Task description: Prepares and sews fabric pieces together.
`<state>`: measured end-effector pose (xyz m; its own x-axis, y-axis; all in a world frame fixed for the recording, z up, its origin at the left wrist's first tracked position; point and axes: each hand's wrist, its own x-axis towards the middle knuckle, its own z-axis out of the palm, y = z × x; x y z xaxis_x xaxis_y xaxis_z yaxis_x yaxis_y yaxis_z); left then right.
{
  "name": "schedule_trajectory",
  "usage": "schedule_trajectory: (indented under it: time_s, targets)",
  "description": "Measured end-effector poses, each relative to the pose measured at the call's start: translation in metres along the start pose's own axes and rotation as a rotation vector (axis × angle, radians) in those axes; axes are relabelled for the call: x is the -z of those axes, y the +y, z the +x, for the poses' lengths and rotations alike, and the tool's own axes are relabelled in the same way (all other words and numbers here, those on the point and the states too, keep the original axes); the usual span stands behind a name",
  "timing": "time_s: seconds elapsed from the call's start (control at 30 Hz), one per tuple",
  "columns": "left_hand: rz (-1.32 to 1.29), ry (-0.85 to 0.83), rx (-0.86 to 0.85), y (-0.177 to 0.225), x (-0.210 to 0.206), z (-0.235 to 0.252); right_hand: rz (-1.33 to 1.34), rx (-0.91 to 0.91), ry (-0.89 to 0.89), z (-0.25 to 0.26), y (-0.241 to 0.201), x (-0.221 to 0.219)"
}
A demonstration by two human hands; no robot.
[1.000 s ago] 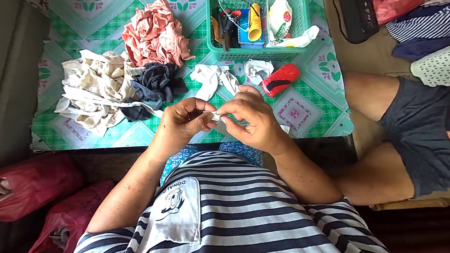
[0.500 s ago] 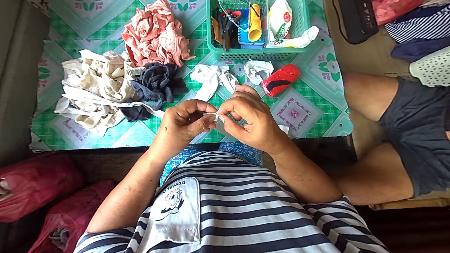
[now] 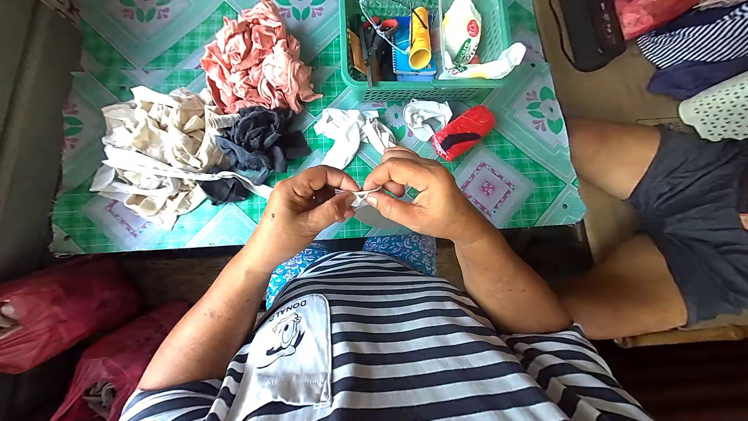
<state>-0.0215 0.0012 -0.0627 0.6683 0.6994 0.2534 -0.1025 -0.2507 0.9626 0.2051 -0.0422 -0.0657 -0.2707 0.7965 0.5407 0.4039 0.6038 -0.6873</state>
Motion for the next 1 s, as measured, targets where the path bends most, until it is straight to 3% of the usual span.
schedule_trajectory:
  time_s: [1.0]
  targets:
    - [-0.034, 0.031, -0.004, -0.0041, -0.0052, -0.0012, -0.047, -0.03, 0.045, -0.0027, -0.0057, -0.0084]
